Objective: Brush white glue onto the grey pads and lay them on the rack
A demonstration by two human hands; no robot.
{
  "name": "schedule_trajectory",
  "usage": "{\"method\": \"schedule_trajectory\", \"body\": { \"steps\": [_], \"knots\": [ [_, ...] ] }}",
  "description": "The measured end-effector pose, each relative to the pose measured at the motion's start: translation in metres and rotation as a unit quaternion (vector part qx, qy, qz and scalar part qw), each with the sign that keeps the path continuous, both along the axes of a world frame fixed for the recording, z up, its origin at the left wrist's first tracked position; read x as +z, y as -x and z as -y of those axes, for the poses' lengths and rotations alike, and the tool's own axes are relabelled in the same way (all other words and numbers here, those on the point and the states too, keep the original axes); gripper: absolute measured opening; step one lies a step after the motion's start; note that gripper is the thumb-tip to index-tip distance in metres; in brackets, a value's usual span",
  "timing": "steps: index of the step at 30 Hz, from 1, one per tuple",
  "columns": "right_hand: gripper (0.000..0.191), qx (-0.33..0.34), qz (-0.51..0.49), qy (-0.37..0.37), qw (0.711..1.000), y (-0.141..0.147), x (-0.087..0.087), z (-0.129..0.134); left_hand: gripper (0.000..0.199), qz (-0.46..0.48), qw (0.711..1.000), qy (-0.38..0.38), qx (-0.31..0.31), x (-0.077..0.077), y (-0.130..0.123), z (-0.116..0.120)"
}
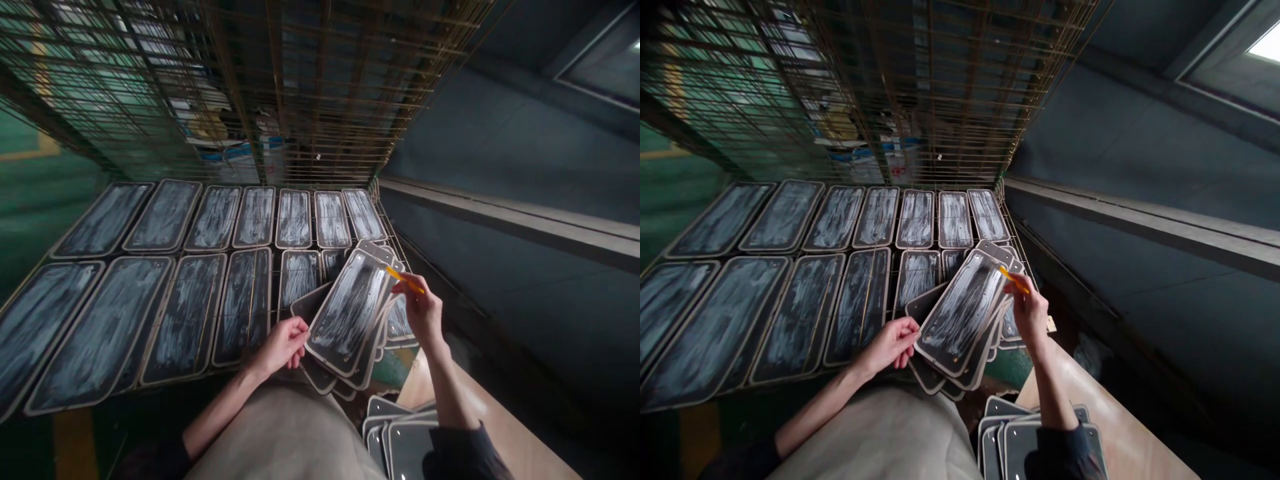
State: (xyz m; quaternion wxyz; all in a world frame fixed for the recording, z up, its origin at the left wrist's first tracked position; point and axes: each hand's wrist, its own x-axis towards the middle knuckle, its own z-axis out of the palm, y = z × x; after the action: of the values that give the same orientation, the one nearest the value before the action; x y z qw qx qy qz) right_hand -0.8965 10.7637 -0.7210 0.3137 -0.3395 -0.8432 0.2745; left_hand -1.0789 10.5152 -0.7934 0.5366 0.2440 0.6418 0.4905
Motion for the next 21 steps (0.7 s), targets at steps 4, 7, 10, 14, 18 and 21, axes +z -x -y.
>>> {"method": "schedule_trajectory", "body": {
  "steps": [4, 7, 10, 14, 18, 21],
  "knots": [
    [0.027, 0.025, 0.086, -0.098, 0.991, 0.009, -0.002, 0.001, 0.031, 0.003, 1.0, 0.001, 0.011, -0.001, -0.002, 0.001],
    [0.028, 0.087, 0.141, -0.089, 0.982, 0.001, 0.004, 0.019, 0.031, 0.006, 1.0, 0.003, 0.02, -0.001, -0.002, 0.002],
    [0.027, 0.155, 0.154, 0.031, 0.975, -0.012, 0.022, 0.035, 0.031, 0.007, 1.0, 0.004, 0.023, 0.001, -0.002, 0.002],
    [0.027, 0.131, 0.079, 0.101, 0.983, -0.009, 0.035, 0.021, 0.032, 0.009, 1.0, 0.007, 0.026, 0.002, -0.001, 0.002],
    [0.026, 0.072, 0.035, 0.024, 0.997, 0.013, 0.011, -0.006, 0.032, 0.009, 1.0, 0.004, 0.029, 0.002, -0.002, 0.002],
    [0.026, 0.097, 0.068, -0.009, 0.993, 0.02, -0.009, -0.004, 0.032, 0.007, 1.0, 0.005, 0.03, 0.001, -0.003, 0.001]
  ]
}}
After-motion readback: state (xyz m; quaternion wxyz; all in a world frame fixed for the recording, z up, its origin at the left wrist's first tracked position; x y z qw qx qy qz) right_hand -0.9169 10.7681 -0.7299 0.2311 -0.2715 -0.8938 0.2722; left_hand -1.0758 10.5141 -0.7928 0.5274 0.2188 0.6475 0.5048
